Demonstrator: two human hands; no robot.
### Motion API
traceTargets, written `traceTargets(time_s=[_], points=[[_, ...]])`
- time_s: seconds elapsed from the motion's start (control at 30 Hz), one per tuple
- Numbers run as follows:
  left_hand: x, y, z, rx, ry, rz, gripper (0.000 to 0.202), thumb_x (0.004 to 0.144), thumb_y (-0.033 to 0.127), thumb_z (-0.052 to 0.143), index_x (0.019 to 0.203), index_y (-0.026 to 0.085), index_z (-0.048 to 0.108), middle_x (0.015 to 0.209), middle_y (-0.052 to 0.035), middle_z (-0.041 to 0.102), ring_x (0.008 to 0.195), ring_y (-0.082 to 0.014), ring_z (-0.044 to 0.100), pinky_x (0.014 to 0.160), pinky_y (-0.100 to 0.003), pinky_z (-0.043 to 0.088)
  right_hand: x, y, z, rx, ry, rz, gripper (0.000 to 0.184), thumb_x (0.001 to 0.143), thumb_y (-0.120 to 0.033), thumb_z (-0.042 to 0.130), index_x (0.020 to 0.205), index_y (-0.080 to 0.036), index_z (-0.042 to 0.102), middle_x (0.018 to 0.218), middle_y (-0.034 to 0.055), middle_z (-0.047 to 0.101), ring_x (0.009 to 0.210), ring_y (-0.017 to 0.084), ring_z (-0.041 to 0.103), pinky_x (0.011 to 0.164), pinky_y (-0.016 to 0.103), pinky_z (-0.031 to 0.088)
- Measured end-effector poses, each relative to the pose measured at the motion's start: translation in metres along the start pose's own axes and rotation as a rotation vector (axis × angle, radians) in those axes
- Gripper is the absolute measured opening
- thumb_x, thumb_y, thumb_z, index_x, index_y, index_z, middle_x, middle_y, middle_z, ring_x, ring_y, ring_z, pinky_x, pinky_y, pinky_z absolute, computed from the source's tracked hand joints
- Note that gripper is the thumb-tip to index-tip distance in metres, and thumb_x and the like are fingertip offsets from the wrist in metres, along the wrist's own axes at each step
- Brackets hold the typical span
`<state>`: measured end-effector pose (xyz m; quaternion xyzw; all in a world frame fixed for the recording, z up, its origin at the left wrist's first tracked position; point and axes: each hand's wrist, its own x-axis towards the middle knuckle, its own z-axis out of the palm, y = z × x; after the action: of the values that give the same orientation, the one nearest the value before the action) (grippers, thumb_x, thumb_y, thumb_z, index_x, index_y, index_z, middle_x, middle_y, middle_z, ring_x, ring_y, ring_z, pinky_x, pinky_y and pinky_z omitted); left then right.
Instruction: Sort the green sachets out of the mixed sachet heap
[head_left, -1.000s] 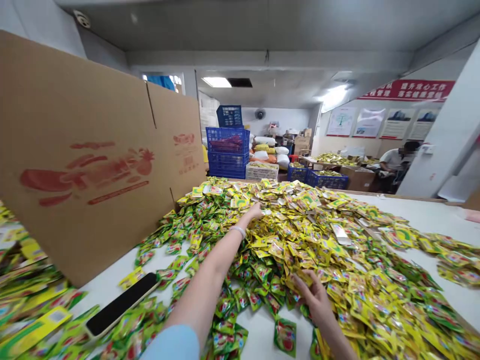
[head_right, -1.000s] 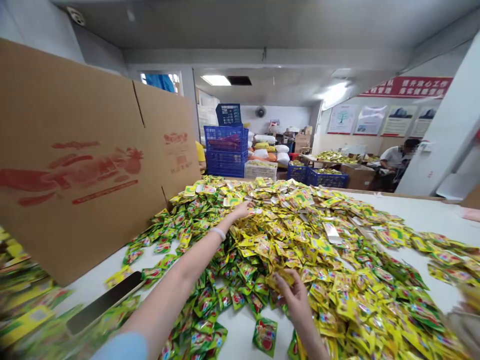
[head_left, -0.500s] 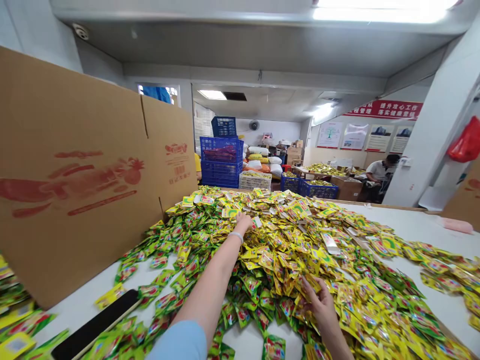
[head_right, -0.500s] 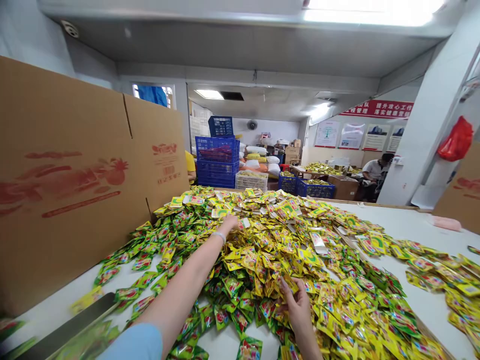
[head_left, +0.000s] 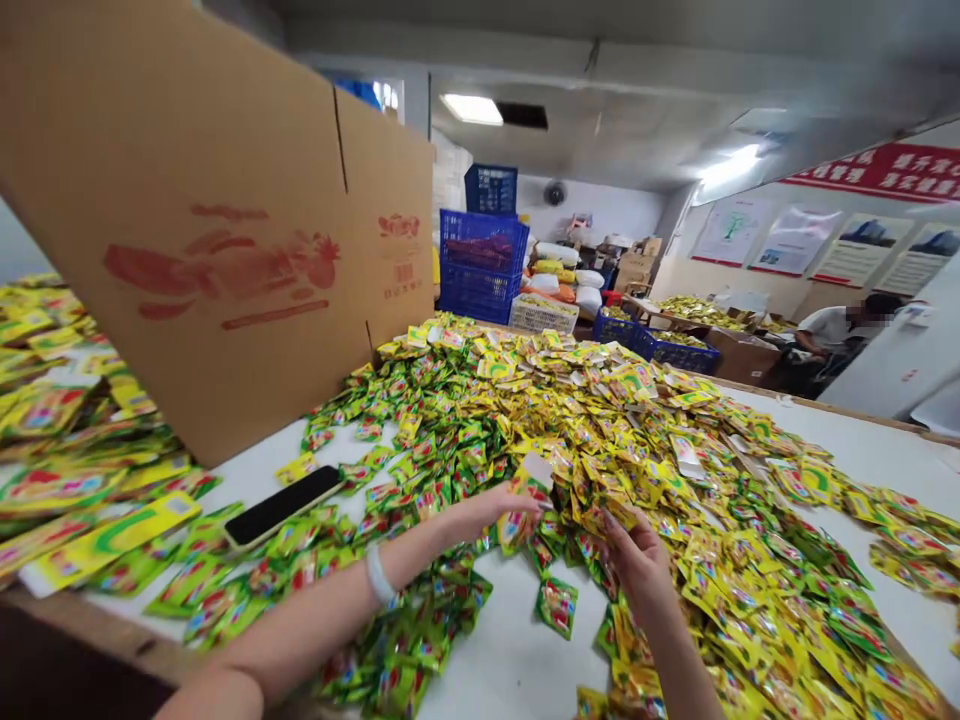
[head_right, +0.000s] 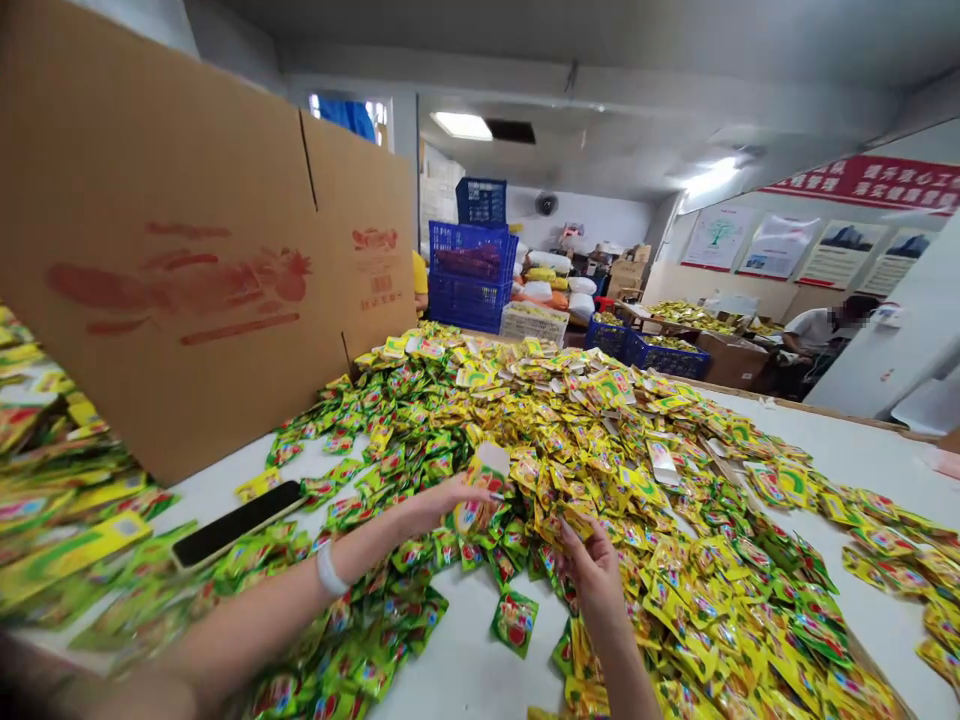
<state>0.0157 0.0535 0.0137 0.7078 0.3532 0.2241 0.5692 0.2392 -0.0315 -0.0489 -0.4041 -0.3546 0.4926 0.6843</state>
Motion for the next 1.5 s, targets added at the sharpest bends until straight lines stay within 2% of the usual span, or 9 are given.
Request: traceTargets(time_s=[0.2,0.37,0.57,0.8,0.93,1.07,1.27,1.43,1.5], points=[[-0.046,-0.016,0.045,-0.224,-0.263,-0.070,0.030,0.065,0.038,0.069,0.064,0.013,0.052,0.054,0.0002,0.051,0.049,-0.0094,0.045,0.049,-0.022,0.037,-0.022,-0.008,0.038,-0.113,-0.135,-0.099,0.034,0.077,-0.041,0.075,0.099,-0.020,0.059,0.077,-0.0013,0.056,0.044,0.005,0.039,0.038,0.020,0.031],[-0.051,-0.010,0.035,-0.235,-0.284,-0.081,0.030,0.070,0.039,0.068,0.073,0.012,0.055,0.057,-0.0019,0.057,0.049,-0.0108,0.051,0.049,-0.022,0.040,-0.021,-0.014,0.054,-0.374,-0.306,-0.173,0.025,0.080,-0.038,0.071,0.092,-0.016,0.067,0.098,0.0052,0.050,0.050,0.003,0.043,0.040,0.019,0.034],[-0.055,-0.026,0.036,-0.030,-0.292,-0.049,0.036,0.068,0.036,0.071,0.090,0.015,0.050,0.069,0.0015,0.057,0.054,-0.0119,0.056,0.050,-0.023,0.048,-0.021,-0.022,0.045,-0.777,-0.569,-0.087,0.019,0.083,-0.033,0.068,0.092,-0.017,0.073,0.086,0.0059,0.050,0.076,0.014,0.054,0.061,0.023,0.049],[-0.054,-0.031,0.031,-0.024,-0.306,-0.072,0.035,0.073,0.032,0.065,0.100,0.016,0.049,0.080,-0.0006,0.060,0.061,-0.0125,0.058,0.055,-0.023,0.048,-0.024,0.001,0.031,-0.360,-0.508,0.042,0.026,0.082,-0.036,0.072,0.094,-0.018,0.058,0.077,0.0008,0.056,0.049,0.011,0.057,0.047,0.026,0.053],[-0.052,-0.041,0.027,0.148,-0.277,0.000,0.037,0.069,0.032,0.072,0.098,0.016,0.055,0.081,0.0010,0.059,0.067,-0.0110,0.054,0.060,-0.021,0.044,-0.028,0.008,0.026,-0.507,-0.624,-0.153,0.012,0.090,-0.025,0.062,0.084,-0.016,0.066,0.081,0.0042,0.057,0.056,0.009,0.056,0.047,0.020,0.049],[-0.052,-0.049,0.030,-0.012,-0.320,0.019,0.052,0.074,0.028,0.067,0.121,0.016,0.048,0.092,-0.0018,0.062,0.073,-0.0122,0.058,0.060,-0.021,0.046,-0.036,0.009,0.036,-0.572,-0.769,-0.016,0.027,0.099,-0.033,0.047,0.103,-0.018,0.070,0.100,0.0083,0.061,0.065,0.010,0.059,0.054,0.021,0.050],[-0.051,-0.042,0.031,-0.216,-0.135,0.083,0.088,0.072,0.023,0.073,0.147,0.018,0.027,0.119,-0.0130,0.061,0.099,-0.0209,0.064,0.085,-0.034,0.052,-0.039,-0.025,0.067,-0.711,-0.326,-0.474,0.028,0.093,-0.041,0.055,0.080,-0.019,0.068,0.080,0.0070,0.059,0.069,0.015,0.056,0.055,0.024,0.046],[-0.039,-0.037,0.019,-0.243,0.097,0.215,0.063,0.082,0.029,0.068,0.138,0.020,0.042,0.132,-0.0159,0.055,0.121,-0.0250,0.056,0.105,-0.043,0.043,-0.022,-0.062,0.016,-1.198,0.528,-0.720,0.036,0.090,-0.048,0.058,0.102,-0.016,0.062,0.090,0.0105,0.061,0.056,0.014,0.049,0.054,0.027,0.042],[-0.034,-0.040,0.014,-0.221,0.135,0.166,0.048,0.087,0.033,0.063,0.128,0.015,0.049,0.116,-0.0142,0.061,0.102,-0.0225,0.066,0.092,-0.039,0.051,-0.018,-0.052,-0.009,-1.434,0.483,-0.584,0.038,0.092,-0.048,0.054,0.110,-0.015,0.061,0.106,0.0151,0.059,0.066,0.016,0.055,0.062,0.030,0.043]])
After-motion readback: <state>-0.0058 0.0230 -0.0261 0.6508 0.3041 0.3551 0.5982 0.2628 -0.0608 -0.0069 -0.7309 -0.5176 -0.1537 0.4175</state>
